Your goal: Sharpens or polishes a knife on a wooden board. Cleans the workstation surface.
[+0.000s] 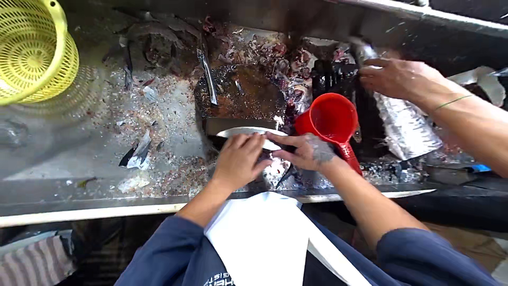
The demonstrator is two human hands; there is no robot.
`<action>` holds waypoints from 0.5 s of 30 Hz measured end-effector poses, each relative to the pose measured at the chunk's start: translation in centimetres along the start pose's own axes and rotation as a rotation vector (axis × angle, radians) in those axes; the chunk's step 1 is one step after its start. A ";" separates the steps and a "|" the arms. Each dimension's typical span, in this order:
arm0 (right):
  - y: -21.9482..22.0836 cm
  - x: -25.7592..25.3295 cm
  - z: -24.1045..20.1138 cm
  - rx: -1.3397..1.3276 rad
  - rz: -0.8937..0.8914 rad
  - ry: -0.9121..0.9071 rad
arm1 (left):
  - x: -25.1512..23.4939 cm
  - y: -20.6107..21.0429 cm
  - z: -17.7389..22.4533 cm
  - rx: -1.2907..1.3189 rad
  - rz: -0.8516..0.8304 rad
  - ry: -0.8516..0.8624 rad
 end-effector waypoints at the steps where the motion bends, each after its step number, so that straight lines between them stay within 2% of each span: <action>1: 0.9 -1.4 -1.4 -0.004 0.002 -0.042 | 1.3 -0.8 -1.3 -0.031 0.041 -0.034; 4: 2.3 -2.9 -2.7 0.013 0.002 -0.125 | 3.4 -1.6 -2.8 -0.113 0.080 -0.059; 7: 0.0 0.1 0.8 0.048 0.015 -0.065 | 0.0 -0.2 0.2 -0.074 -0.035 -0.001; 10: -2.3 3.1 3.6 0.121 0.030 0.077 | -3.1 0.9 2.8 0.013 -0.188 0.104; 12: -1.7 2.2 2.2 0.115 -0.016 0.104 | -2.3 0.2 2.0 0.030 -0.149 0.076; 15: 1.4 -1.7 -2.7 0.041 -0.041 0.005 | 2.3 -2.3 -1.8 -0.027 0.022 -0.028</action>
Point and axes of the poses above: each hand's wrist, its own x-axis away from the middle knuckle, its own y-axis out of the palm, z = x × y, the point moved 4 cm from there along -x, towards the middle knuckle, and after that the axes turned 7 degrees about -z, right-handed, at the moved point
